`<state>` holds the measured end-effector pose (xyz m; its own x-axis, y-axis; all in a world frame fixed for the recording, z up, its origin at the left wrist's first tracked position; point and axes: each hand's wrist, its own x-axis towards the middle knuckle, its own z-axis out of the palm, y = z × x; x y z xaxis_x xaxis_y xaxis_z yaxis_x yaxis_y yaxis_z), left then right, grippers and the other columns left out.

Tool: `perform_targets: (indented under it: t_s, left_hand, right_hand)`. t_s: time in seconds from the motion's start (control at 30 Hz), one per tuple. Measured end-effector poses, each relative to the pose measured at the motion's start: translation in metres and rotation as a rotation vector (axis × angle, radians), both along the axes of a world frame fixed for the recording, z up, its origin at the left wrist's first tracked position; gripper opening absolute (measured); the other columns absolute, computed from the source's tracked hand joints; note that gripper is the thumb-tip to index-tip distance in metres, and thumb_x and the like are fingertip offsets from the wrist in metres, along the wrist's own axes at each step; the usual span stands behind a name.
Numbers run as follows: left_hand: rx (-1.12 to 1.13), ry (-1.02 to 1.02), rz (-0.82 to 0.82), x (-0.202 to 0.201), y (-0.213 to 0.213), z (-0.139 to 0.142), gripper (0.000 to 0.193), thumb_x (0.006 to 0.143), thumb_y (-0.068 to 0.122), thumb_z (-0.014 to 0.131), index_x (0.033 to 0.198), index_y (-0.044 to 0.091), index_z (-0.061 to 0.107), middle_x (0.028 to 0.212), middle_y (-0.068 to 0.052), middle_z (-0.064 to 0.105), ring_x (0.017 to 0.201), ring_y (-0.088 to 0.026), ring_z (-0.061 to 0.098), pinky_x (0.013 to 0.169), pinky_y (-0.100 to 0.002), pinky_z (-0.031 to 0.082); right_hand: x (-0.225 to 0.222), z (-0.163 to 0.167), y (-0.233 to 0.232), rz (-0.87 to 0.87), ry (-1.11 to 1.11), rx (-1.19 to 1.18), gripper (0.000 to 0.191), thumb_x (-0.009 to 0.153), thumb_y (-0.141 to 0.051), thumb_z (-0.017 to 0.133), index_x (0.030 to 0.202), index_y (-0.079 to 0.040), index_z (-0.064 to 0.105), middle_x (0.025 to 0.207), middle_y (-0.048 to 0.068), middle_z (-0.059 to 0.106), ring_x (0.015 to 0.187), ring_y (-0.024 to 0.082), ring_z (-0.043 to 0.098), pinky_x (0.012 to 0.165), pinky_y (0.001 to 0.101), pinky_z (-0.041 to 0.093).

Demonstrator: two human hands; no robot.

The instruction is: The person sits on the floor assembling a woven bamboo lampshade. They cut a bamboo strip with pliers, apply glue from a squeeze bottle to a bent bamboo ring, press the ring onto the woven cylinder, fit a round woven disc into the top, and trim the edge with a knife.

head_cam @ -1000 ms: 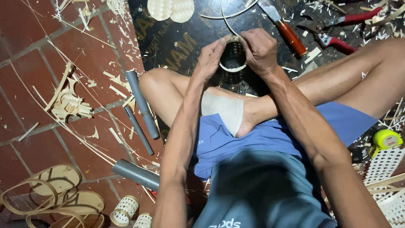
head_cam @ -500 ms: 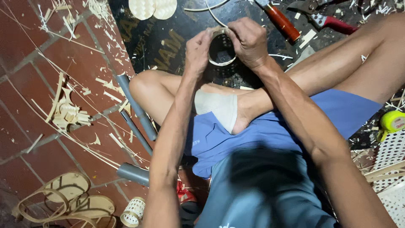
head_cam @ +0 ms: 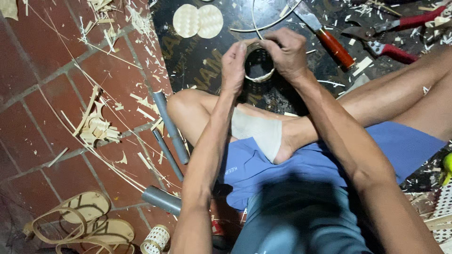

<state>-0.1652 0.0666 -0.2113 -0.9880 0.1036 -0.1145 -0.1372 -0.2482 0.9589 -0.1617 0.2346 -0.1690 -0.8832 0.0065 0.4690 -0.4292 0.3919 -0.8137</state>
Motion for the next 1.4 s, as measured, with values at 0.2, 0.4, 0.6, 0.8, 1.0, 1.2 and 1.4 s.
perform_targets:
  t_s: [0.2, 0.4, 0.6, 0.8, 1.0, 1.2, 1.4]
  left_hand:
    - [-0.309, 0.007, -0.139, -0.002, -0.002, 0.004, 0.033, 0.111, 0.024, 0.055, 0.121, -0.001, 0.076, 0.105, -0.004, 0.072, 0.094, -0.011, 0.059, 0.087, -0.028, 0.049]
    - [-0.307, 0.127, -0.058, 0.0, 0.005, 0.002, 0.033, 0.11, 0.022, 0.051, 0.115, -0.001, 0.075, 0.108, -0.006, 0.077, 0.101, -0.013, 0.067, 0.095, -0.029, 0.052]
    - [-0.049, 0.033, -0.237, 0.0, 0.001, 0.003, 0.033, 0.109, 0.023, 0.052, 0.122, -0.001, 0.071, 0.111, -0.004, 0.073, 0.103, -0.012, 0.064, 0.097, -0.027, 0.05]
    - [-0.192, 0.095, -0.261, -0.006, 0.002, -0.008, 0.035, 0.111, 0.028, 0.056, 0.114, -0.002, 0.074, 0.1, 0.002, 0.063, 0.093, -0.01, 0.053, 0.085, -0.026, 0.045]
    - [-0.222, -0.028, -0.237, -0.002, 0.001, -0.018, 0.043, 0.111, 0.035, 0.055, 0.116, -0.004, 0.073, 0.096, 0.004, 0.061, 0.09, -0.007, 0.05, 0.081, -0.024, 0.047]
    - [-0.077, -0.059, -0.302, 0.0, -0.003, -0.005, 0.051, 0.11, 0.041, 0.052, 0.127, -0.003, 0.072, 0.107, 0.002, 0.07, 0.097, -0.007, 0.059, 0.089, -0.025, 0.051]
    - [-0.009, -0.09, -0.325, 0.002, -0.005, -0.005, 0.055, 0.109, 0.041, 0.051, 0.132, -0.006, 0.067, 0.125, -0.004, 0.071, 0.115, -0.011, 0.062, 0.105, -0.027, 0.048]
  right_hand:
    - [0.002, 0.023, 0.001, 0.051, 0.018, 0.093, 0.011, 0.098, -0.008, 0.082, 0.101, 0.0, 0.076, 0.091, 0.012, 0.073, 0.079, 0.025, 0.07, 0.07, 0.0372, 0.055]
    - [0.026, 0.039, -0.002, -0.128, -0.09, 0.212, 0.013, 0.094, -0.009, 0.08, 0.1, 0.0, 0.074, 0.091, 0.015, 0.068, 0.075, 0.027, 0.068, 0.064, 0.0376, 0.054]
    - [0.033, 0.03, -0.007, -0.186, 0.049, 0.416, 0.007, 0.098, -0.006, 0.077, 0.101, -0.004, 0.071, 0.088, 0.012, 0.064, 0.076, 0.031, 0.066, 0.068, 0.0411, 0.054]
    - [0.036, 0.008, -0.003, -0.164, 0.091, 0.48, 0.01, 0.1, -0.005, 0.077, 0.103, -0.004, 0.067, 0.082, 0.012, 0.059, 0.073, 0.031, 0.065, 0.065, 0.0415, 0.052]
    - [0.04, -0.012, -0.003, -0.164, 0.112, 0.399, 0.014, 0.098, -0.002, 0.076, 0.111, -0.004, 0.07, 0.096, 0.013, 0.067, 0.082, 0.031, 0.069, 0.07, 0.0398, 0.056]
    - [0.038, -0.02, 0.001, -0.139, 0.059, 0.218, 0.01, 0.098, -0.002, 0.081, 0.105, -0.003, 0.074, 0.09, 0.012, 0.068, 0.077, 0.029, 0.069, 0.067, 0.0389, 0.054]
    - [0.039, -0.015, 0.001, -0.131, 0.133, 0.235, 0.008, 0.1, -0.003, 0.079, 0.106, -0.002, 0.073, 0.094, 0.012, 0.069, 0.082, 0.028, 0.069, 0.071, 0.0379, 0.055]
